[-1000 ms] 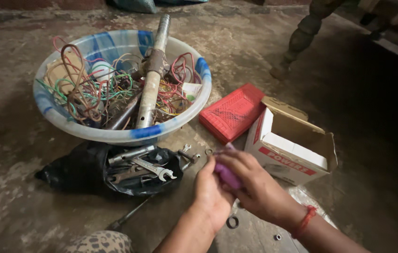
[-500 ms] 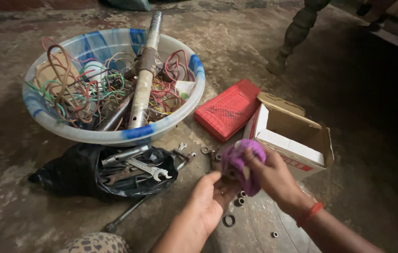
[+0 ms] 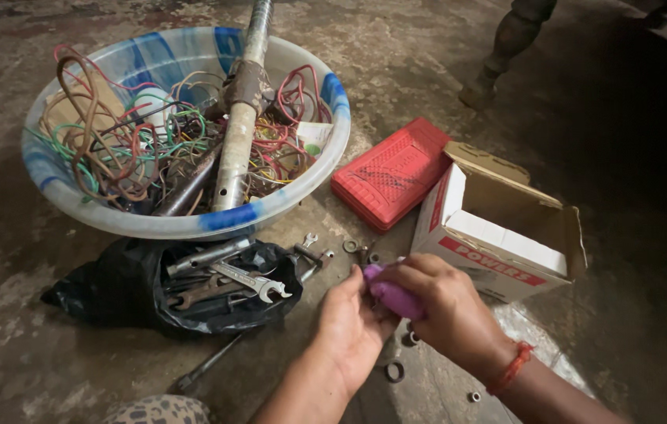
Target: The person cleans various wrenches with a purple cloth and organizes them next to a bin of wires and a toolbox.
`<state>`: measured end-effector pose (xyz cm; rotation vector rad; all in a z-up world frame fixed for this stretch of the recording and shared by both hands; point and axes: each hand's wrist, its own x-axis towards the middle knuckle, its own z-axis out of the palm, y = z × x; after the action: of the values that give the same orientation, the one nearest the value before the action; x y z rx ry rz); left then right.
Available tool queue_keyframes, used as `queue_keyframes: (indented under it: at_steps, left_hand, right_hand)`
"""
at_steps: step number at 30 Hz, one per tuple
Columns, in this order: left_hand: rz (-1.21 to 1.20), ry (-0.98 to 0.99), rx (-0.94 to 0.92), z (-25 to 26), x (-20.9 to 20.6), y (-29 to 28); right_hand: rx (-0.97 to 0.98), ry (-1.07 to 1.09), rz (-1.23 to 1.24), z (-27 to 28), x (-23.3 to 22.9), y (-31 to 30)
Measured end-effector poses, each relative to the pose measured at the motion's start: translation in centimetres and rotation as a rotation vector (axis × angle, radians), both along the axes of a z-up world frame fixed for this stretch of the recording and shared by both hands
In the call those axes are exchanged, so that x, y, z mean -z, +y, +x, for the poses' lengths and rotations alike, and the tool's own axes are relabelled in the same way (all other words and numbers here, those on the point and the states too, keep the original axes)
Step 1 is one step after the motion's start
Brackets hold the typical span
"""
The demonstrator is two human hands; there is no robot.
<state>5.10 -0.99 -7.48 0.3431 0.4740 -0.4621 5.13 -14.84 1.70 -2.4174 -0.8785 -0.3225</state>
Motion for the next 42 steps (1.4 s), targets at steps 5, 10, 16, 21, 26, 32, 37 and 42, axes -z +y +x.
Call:
queue_keyframes:
  at_steps: [5,10,16,21,26,32,37,42]
  left_hand:
    - [0.004,-0.086,-0.016,0.3,0.6,-0.3]
    - [0.212,-0.190,0.005,0.1,-0.6,-0.1]
    - [0.370,-0.177,0.052,-1.2,-2.9,-0.4]
    - [0.370,-0.210,0.047,-1.9,-4.0,-1.3]
    - [0.486,-0.348,0.086,-2.3,-5.7,-1.5]
    - [0.666,-0.603,-0.011,-0.5,-8.9,-4.1]
    - [0.799,-0.702,-0.129,3.9,-10.1,-9.8]
    - [1.448,-0.705,0.079,8.0,-10.5,-15.0]
  right_hand:
    - [0.110,0.046,-0.135,0.5,-0.4,-0.6]
    - [0.129,0.148,0.082,-0.1,-1.4,-0.2]
    - [0.150,0.007,-0.002,-2.0,-2.3,-0.5]
    - [0.147,-0.014,0.058,-2.6,-2.9,-1.6]
    - [0.346,0.876,0.520,-1.8,-3.6,-2.9]
    - [0.312,0.902,0.802,-0.4,-2.6,-7.9]
    - [0.388,0.547,0.803,1.3,-3.0,-11.7]
    - [0.701,0.327,0.622,3.0,-4.8,-12.9]
